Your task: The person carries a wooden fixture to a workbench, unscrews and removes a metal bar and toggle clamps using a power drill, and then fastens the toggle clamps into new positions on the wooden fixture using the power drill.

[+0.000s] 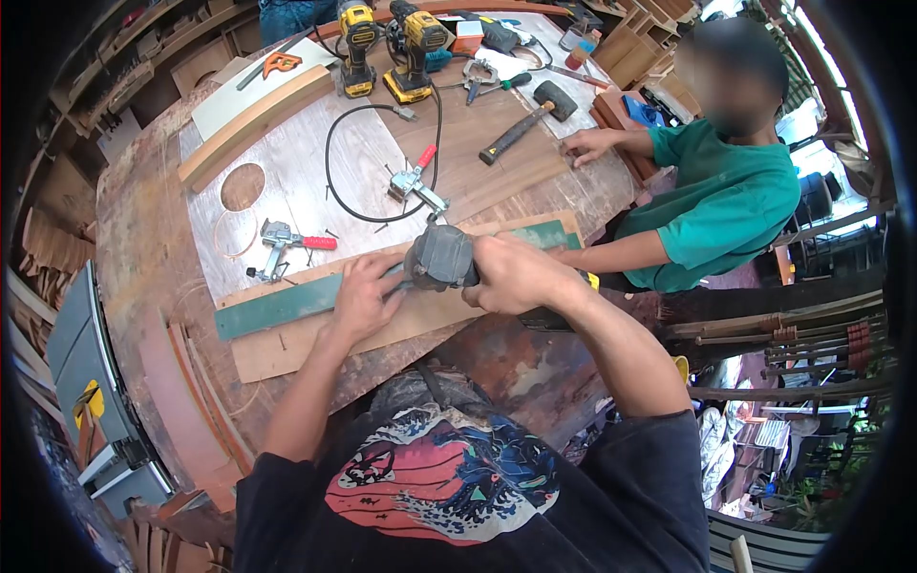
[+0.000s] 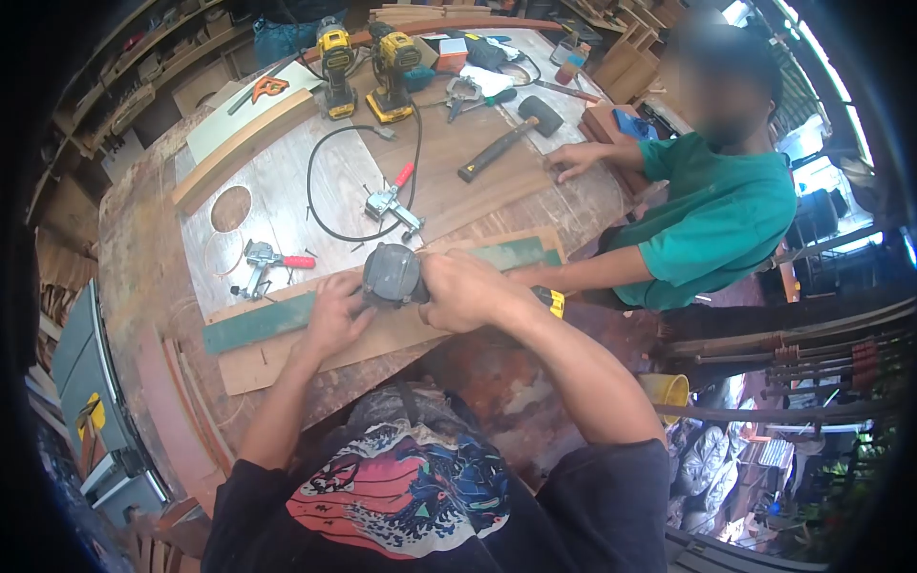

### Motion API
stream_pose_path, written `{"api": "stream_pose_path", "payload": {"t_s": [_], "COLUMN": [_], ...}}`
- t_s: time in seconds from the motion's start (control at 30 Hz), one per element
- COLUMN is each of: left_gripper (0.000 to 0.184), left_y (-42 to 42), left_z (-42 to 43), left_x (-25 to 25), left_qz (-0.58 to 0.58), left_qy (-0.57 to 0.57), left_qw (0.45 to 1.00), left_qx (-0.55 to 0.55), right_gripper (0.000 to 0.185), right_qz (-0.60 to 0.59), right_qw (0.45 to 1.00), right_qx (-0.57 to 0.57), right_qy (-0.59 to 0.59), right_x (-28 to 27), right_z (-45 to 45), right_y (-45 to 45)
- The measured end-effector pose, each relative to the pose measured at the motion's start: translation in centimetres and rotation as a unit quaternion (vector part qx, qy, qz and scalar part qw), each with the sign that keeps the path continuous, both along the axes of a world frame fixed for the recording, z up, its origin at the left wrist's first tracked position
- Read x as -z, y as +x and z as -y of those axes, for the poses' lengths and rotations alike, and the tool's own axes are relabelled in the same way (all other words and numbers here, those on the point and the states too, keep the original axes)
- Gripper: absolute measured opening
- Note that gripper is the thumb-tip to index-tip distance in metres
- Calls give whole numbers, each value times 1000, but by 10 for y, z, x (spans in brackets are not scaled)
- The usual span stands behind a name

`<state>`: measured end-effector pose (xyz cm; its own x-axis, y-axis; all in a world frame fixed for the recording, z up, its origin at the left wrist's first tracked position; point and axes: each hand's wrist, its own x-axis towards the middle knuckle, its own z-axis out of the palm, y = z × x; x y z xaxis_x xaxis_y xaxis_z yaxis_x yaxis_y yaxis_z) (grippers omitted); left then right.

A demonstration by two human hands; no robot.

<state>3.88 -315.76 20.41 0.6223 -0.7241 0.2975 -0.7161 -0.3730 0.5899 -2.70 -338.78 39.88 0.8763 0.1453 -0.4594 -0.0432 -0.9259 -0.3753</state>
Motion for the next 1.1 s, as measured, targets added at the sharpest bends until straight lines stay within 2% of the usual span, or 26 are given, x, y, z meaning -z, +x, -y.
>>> {"api": "stream_pose_path", "payload": {"t_s": [0.07, 0.2, 0.27, 0.37, 0.47, 0.67, 0.7, 0.77, 0.8, 0.83, 0.87, 0.9, 0.93, 0.97, 1.0, 1.03, 1.1], "left_gripper": [30, 40, 46, 52, 45, 26, 23, 19, 17, 16, 15, 29, 37, 45, 54, 75, 75], "left_y": [0, 2, -3, 3, 2, -2, 1, 10, 12, 17, 26, 38, 35, 31, 31, 27, 15], "left_z": [-1, 1, 4, 3, 7, 16, 19, 22, 23, 25, 25, 18, 19, 25, 32, 34, 46], "left_x": [2, 4, -6, -3, -1, -12, -11, -2, 1, -2, -5, -8, -12, -18, -22, -21, -15], "left_qz": [11, 3, -35, -37, -32, -28, -50, -103, -94, -83, -68, -90, -19, 53, 126, 82, 51], "left_qy": [11, -5, -11, 43, -15, -16, -46, -106, -142, -175, -206, -69, -41, -15, 9, 9, 26], "left_qw": [1000, 1000, 998, 998, 999, 998, 996, 987, 979, 968, 953, 968, 966, 957, 942, 961, 991], "left_qx": [1, -11, -58, -24, -23, -49, -53, -64, -112, -161, -209, -222, -255, -284, -311, -262, -120], "right_gripper": [30, 27, 27, 26, 25, 29, 30, 30, 29, 33, 34, 35, 36, 38, 37, 36, 39], "right_qz": [35, 76, 57, 34, 38, 14, 10, 73, 98, 73, 81, 88, 95, 97, 103, 109, 124], "right_qw": [999, 997, 997, 998, 998, 999, 999, 997, 995, 997, 995, 990, 983, 986, 986, 987, 988], "right_qx": [2, -28, -27, -16, -10, -15, -21, -20, -23, 25, 51, 80, 111, 123, 114, 105, 90], "right_qy": [14, -4, -42, -45, -43, -46, -45, -18, 1, 3, 38, 76, 113, 59, 59, 59, 32], "right_x": [5, 3, -1, -3, -13, -29, -33, -39, -40, -61, -59, -50, -38, -24, -17, -11, 2], "right_z": [-1, -13, -20, -19, -16, -15, -12, 4, 12, 16, 30, 46, 62, 76, 87, 95, 111], "right_y": [1, 4, 10, 13, 9, 7, 7, -1, -6, -12, -16, -20, -24, -27, -30, -34, -44]}}
